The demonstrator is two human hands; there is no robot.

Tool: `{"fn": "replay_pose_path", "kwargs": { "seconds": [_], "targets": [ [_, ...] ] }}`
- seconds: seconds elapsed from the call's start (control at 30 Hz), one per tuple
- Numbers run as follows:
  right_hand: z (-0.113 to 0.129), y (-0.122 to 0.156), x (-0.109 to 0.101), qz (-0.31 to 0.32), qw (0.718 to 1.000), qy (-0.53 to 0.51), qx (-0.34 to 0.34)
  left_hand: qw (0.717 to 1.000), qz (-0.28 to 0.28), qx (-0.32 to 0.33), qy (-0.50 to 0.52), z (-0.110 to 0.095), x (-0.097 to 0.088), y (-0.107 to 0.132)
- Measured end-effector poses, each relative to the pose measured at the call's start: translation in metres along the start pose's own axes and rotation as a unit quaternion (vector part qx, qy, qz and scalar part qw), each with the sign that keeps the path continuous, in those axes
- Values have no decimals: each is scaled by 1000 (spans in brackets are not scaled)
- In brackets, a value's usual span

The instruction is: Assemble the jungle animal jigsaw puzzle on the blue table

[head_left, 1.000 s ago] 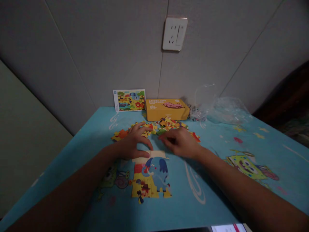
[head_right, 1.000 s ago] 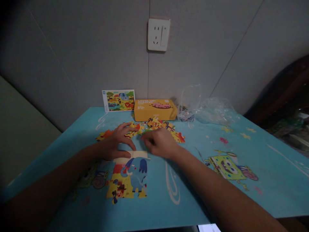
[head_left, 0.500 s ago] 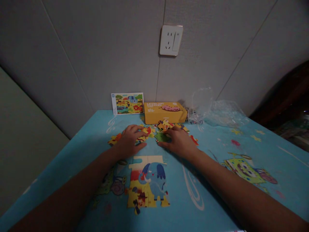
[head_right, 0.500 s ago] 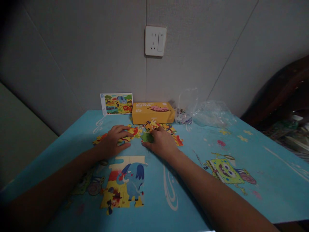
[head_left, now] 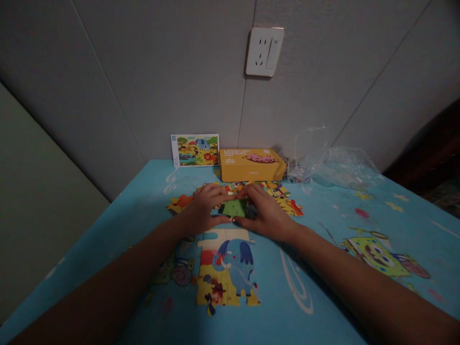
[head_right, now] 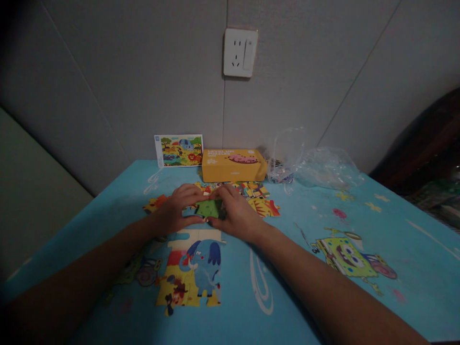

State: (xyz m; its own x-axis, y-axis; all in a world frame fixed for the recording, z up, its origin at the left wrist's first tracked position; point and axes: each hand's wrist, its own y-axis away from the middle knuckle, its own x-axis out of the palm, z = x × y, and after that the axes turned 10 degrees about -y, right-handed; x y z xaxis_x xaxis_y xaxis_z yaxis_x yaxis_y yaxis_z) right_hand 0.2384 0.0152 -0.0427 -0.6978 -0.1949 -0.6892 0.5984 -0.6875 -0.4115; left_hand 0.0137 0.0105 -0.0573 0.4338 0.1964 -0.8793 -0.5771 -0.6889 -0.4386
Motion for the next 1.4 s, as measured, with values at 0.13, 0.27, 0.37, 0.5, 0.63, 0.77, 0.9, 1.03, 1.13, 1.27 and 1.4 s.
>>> {"fn": "replay_pose_path", "kwargs": {
  "seconds": [0.13, 0.27, 0.37, 0.5, 0.63, 0.77, 0.9, 1.03, 1.13, 1.27, 1.4],
  "targets": [
    [-5, 0, -2, -16, 1000, -4, -4, 998, -46, -17, -38, 3, -2, -2],
    [-19, -2, -6, -104, 988, 100, 58, 986, -50, -121, -104, 13, 1, 0],
    [-33, -3, -8, -110, 969, 183, 121, 974, -43, -184, -123, 16, 4, 1],
    [-41, -5, -6, -71, 961, 222, 146, 970, -42, -206, -124, 15, 7, 3],
    [-40, -9, -6, -60, 962, 217, 153, 973, -38, -201, -111, 14, 9, 3],
    [-37, -11, -7, -57, 965, 200, 158, 974, -43, -184, -121, 13, 9, 3],
    [-36, -12, -7, -54, 969, 181, 159, 976, -44, -174, -122, 12, 9, 3],
    [-36, -12, -11, -66, 971, 171, 153, 977, -43, -173, -120, 15, 11, 4],
    [-33, -11, -14, -107, 974, 137, 145, 978, -39, -167, -121, 14, 9, 4],
    [-21, -8, -10, -188, 976, 51, 101, 984, -56, -133, -102, 7, 5, 2],
    [-7, -7, 3, -122, 992, -27, -18, 995, -68, -56, -50, 5, 3, -1]
  ]
}}
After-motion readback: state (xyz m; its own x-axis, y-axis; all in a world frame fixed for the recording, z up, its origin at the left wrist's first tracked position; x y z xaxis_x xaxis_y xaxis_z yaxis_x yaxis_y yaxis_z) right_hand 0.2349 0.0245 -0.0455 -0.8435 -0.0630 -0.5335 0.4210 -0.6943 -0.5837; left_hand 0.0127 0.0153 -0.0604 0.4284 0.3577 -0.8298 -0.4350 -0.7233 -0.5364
